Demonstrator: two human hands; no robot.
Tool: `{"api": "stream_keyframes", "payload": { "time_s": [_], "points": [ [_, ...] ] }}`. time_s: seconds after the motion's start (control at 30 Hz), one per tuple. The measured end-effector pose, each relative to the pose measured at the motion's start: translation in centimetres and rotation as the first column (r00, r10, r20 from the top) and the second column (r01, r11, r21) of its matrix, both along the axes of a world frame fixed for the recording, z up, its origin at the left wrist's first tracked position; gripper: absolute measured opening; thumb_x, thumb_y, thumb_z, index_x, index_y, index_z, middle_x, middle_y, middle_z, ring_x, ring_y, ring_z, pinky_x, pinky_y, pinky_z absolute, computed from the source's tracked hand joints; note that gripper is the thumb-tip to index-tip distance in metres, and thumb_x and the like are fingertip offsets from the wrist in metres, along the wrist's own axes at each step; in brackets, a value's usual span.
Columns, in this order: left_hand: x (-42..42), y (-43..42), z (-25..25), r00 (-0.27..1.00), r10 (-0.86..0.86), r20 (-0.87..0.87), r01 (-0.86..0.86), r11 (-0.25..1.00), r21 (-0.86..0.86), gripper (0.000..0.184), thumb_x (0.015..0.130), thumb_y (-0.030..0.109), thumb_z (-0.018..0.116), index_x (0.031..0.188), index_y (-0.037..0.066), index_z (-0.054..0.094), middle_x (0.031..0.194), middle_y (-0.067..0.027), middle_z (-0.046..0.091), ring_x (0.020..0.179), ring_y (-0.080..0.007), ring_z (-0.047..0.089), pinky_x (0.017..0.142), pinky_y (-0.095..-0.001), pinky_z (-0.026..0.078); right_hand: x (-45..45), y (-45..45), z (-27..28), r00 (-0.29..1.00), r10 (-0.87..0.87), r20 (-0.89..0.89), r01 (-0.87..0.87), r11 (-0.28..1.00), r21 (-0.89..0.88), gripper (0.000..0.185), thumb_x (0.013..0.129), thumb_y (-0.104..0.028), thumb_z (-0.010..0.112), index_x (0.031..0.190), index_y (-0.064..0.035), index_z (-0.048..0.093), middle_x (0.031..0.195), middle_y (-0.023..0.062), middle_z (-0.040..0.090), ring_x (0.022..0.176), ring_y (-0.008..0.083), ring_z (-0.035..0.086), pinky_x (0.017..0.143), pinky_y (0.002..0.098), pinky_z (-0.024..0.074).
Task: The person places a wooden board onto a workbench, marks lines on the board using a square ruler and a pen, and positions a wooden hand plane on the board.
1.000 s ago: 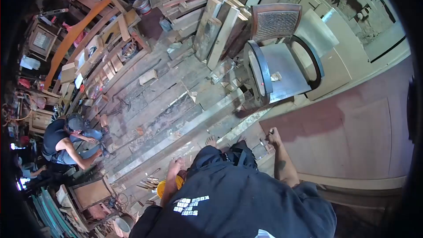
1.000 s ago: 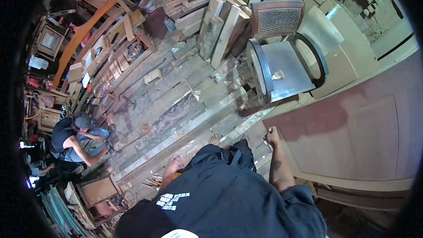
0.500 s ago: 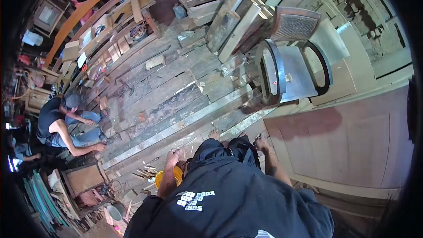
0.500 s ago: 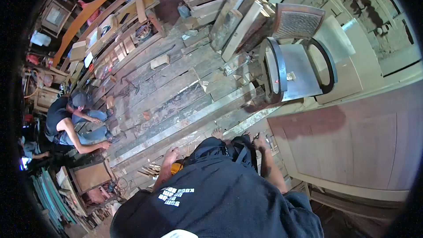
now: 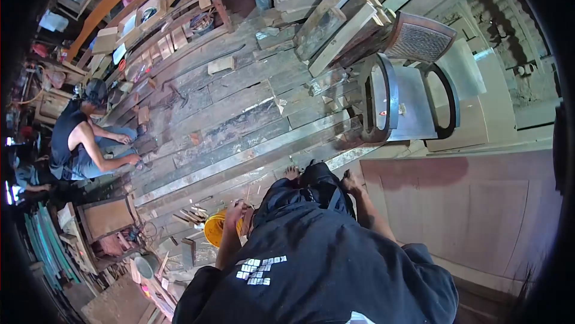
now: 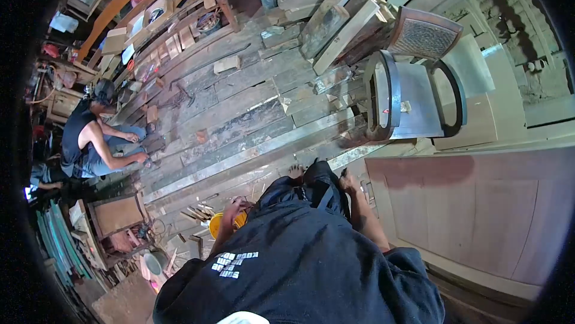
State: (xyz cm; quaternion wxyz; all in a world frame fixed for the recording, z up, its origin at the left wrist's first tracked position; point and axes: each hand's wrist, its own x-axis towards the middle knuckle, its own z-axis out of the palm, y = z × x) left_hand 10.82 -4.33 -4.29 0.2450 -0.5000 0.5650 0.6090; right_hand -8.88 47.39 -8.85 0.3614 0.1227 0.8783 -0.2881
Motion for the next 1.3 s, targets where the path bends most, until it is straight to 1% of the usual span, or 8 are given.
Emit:
{"api": "stream_keyframes", "payload": {
  "time_s": [0.27, 0.33, 0.47, 0.9, 1.07, 1.13, 1.17, 1.3],
  "points": [
    [1.2, 2.6, 2.3, 0.999, 0.04, 0.013, -0.039, 0.999, -0.024, 0.031, 0.109, 0.038, 0.063, 0.115, 0.01, 0.076, 0.087, -0.0001, 0.07, 0.071, -0.0114, 0.066, 0.06, -0.0285, 0.053, -3.4, 2.3, 1.3, 0.955, 0.288, -0.063, -0.295, 0.928, -0.225, 0.028, 0.108, -0.028, 0.047, 0.127, -0.0075, 0.045, 0.093, 0.0245, 0.071, 0.081, 0.0397, 0.073, 0.066, 0.0529, 0.0563],
    [0.4, 2.9, 1.7, 0.999, 0.034, -0.007, -0.034, 0.999, -0.039, 0.032, 0.108, 0.038, 0.063, 0.115, 0.009, 0.076, 0.089, -0.0016, 0.072, 0.072, -0.0123, 0.067, 0.061, -0.0293, 0.054, -5.8, 1.4, 3.8, 0.857, -0.394, 0.333, 0.466, 0.867, -0.175, 0.025, 0.108, -0.029, 0.048, 0.126, -0.0119, 0.046, 0.092, 0.022, 0.071, 0.074, 0.035, 0.072, 0.057, 0.0516, 0.0543],
    [-1.0, 2.9, -2.6, 0.992, -0.044, -0.115, 0.039, 0.998, -0.044, 0.034, 0.105, 0.035, 0.063, 0.114, 0.005, 0.074, 0.095, -0.0059, 0.075, 0.077, -0.0146, 0.07, 0.067, -0.0315, 0.056, -9.6, 2.7, 4.6, 0.801, -0.455, 0.388, 0.57, 0.779, -0.263, 0.019, 0.11, -0.028, 0.05, 0.117, -0.0138, 0.039, 0.074, 0.0123, 0.054, 0.061, 0.0293, 0.06, 0.049, 0.0441, 0.044],
    [-0.7, 8.3, -4.0, 0.81, -0.516, -0.28, 0.24, 0.726, -0.644, 0.039, 0.108, 0.038, 0.057, 0.126, 0.006, 0.072, 0.129, -0.0152, 0.075, 0.102, -0.026, 0.075, 0.086, -0.0427, 0.06, -20.4, 4.4, 2.0, 0.974, -0.109, 0.2, 0.163, 0.947, -0.278, 0.021, 0.103, -0.016, 0.046, 0.12, -0.0179, 0.035, 0.091, 0.0193, 0.065, 0.069, 0.0351, 0.07, 0.059, 0.0524, 0.0564],
    [1.0, 10.6, -6.0, 0.957, -0.285, -0.06, 0.232, 0.869, -0.437, 0.04, 0.106, 0.04, 0.06, 0.124, 0.007, 0.073, 0.128, -0.0145, 0.074, 0.101, -0.0265, 0.075, 0.085, -0.0427, 0.061, -22.0, 3.6, 2.1, 0.982, 0.0, 0.19, 0.066, 0.939, -0.339, 0.025, 0.104, -0.018, 0.049, 0.124, -0.0175, 0.034, 0.095, 0.0208, 0.065, 0.076, 0.0371, 0.071, 0.066, 0.0576, 0.0572],
    [0.1, 11.1, -6.3, 0.962, -0.271, -0.013, 0.242, 0.879, -0.411, 0.041, 0.105, 0.041, 0.06, 0.124, 0.007, 0.073, 0.128, -0.0142, 0.074, 0.1, -0.0267, 0.075, 0.085, -0.0427, 0.061, -22.7, 2.6, 1.6, 0.896, -0.166, 0.413, 0.287, 0.924, -0.252, 0.027, 0.106, -0.023, 0.048, 0.126, -0.0145, 0.033, 0.095, 0.0223, 0.065, 0.073, 0.0365, 0.07, 0.065, 0.0579, 0.0571],
    [-0.6, 11.1, -6.6, 0.962, -0.272, -0.001, 0.249, 0.881, -0.402, 0.041, 0.104, 0.042, 0.061, 0.124, 0.007, 0.073, 0.128, -0.014, 0.074, 0.1, -0.0268, 0.075, 0.085, -0.0427, 0.061, -21.8, 2.6, 0.7, 0.923, -0.206, 0.326, 0.307, 0.904, -0.298, 0.061, 0.103, -0.072, 0.036, 0.105, -0.0137, 0.053, 0.077, 0.0141, 0.059, 0.061, 0.0326, 0.06, 0.054, 0.0496, 0.0522],
    [-6.4, 9.2, -7.7, 0.943, -0.332, -0.01, 0.294, 0.849, -0.438, 0.042, 0.103, 0.043, 0.063, 0.123, 0.008, 0.073, 0.127, -0.0134, 0.074, 0.099, -0.0272, 0.075, 0.085, -0.0427, 0.061, -22.3, 0.3, 1.0, 0.986, -0.133, 0.102, 0.146, 0.981, -0.129, 0.079, 0.098, -0.086, 0.029, 0.113, -0.0112, 0.049, 0.076, 0.0131, 0.059, 0.059, 0.032, 0.06, 0.058, 0.0521, 0.0563]
  ]
}}
